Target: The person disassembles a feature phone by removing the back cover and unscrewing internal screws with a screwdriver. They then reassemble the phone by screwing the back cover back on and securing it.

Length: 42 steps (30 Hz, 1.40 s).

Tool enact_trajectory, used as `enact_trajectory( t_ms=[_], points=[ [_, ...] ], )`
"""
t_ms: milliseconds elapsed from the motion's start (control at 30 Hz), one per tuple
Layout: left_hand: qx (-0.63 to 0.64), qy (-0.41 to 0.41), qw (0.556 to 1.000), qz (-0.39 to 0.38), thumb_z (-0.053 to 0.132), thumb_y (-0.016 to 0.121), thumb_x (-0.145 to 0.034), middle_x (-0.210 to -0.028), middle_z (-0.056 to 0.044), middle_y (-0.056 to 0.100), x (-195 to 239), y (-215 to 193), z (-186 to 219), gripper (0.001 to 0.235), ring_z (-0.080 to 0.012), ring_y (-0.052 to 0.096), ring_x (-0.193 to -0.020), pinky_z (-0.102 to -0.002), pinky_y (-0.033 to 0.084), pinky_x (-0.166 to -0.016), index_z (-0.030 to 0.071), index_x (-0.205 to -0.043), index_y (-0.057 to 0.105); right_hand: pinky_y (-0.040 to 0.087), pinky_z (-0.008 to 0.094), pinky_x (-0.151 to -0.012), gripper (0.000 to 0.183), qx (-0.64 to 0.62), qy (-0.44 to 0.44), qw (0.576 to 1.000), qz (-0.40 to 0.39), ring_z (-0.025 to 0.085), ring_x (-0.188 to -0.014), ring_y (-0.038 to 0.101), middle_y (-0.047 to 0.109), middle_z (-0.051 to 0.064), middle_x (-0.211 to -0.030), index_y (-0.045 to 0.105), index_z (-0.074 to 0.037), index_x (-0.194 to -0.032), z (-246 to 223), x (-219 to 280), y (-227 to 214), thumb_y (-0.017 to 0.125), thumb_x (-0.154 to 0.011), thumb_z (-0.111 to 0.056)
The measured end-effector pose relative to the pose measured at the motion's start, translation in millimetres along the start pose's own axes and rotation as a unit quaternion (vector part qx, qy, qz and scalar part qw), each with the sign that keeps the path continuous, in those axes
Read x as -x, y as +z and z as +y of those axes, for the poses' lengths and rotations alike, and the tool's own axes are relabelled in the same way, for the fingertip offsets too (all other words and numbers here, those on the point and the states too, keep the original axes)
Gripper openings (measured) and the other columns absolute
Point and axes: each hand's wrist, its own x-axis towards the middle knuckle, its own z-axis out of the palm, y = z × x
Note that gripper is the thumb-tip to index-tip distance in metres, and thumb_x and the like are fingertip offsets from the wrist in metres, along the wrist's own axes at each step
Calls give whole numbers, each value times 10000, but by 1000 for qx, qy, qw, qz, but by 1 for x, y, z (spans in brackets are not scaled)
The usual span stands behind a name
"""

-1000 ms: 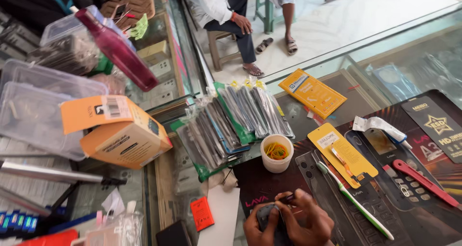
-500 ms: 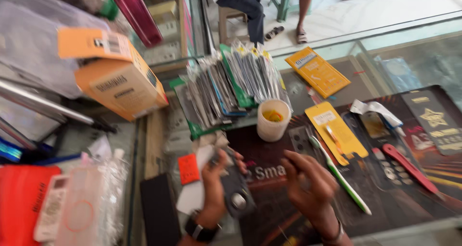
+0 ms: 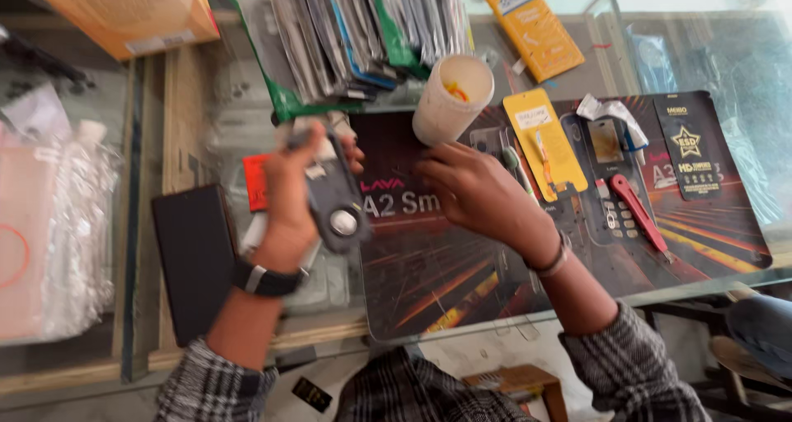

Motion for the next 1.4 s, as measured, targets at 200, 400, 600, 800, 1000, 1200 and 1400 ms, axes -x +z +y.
enact_trajectory(
  t_ms=[200, 400, 600, 800, 1000, 1200, 1400],
  points=[
    [-21, -20, 999, 32, 270, 670, -998, -945, -181, 743, -6, -12, 12, 309, -265, 759, -824, -397, 638, -775, -38, -1020, 657, 543, 442, -839, 236, -38, 40, 998, -5, 382, -945, 681, 691, 170, -1013, 734, 19, -1004, 10, -11, 7, 621, -804, 70],
    [-28, -37, 999, 10, 285, 651, -1000, -939, -149, 741, -6, -11, 5, 285, -227, 741, -798, -373, 629, -753, 1, -1022, 646, 535, 422, -741, 131, -67, 101, 992, 39, 349, -826, 681, 687, 160, -957, 754, 4, -969, 15, -4, 26, 722, -842, -3],
    [-65, -19, 998, 10, 225, 667, -990, -945, -156, 740, -8, -5, -4, 239, -223, 734, -801, -359, 622, -743, -8, -1042, 651, 545, 404, -756, 97, -28, 64, 995, 77, 320, -856, 690, 691, 117, -948, 759, -21, -941, 16, -5, 36, 733, -851, 6],
    [-46, -28, 998, -35, 267, 644, -999, -978, -154, 728, -2, -1, -8, 293, -225, 728, -818, -356, 613, -752, -3, -1111, 652, 536, 423, -775, 73, 10, 27, 994, 104, 345, -882, 663, 648, 144, -952, 690, 4, -942, 17, -3, 42, 728, -881, 23],
    [4, -52, 996, -69, 572, 500, -1010, -941, -166, 707, 7, 2, -14, 603, -242, 717, -802, -373, 614, -746, 6, -1150, 652, 507, 375, -730, 123, -79, 98, 985, 119, 283, -824, 645, 623, 137, -941, 611, 28, -996, 8, 4, 39, 733, -984, 32],
    [51, -74, 993, -72, 660, 413, -1020, -959, -157, 699, 9, 7, -24, 735, -239, 699, -850, -365, 592, -805, -24, -1084, 675, 534, 315, -759, 119, -132, 46, 974, 179, 243, -860, 669, 645, 128, -1011, 624, 32, -1020, -11, 5, 42, 723, -979, 82],
    [36, -27, 996, -72, 593, 376, -1080, -1091, -154, 691, 15, 9, -36, 672, -230, 667, -991, -380, 555, -943, -14, -1027, 658, 540, 258, -732, 63, -277, 103, 944, 149, 143, -840, 662, 674, 103, -1002, 669, 52, -1011, -6, 10, 58, 707, -976, 87]
  ],
)
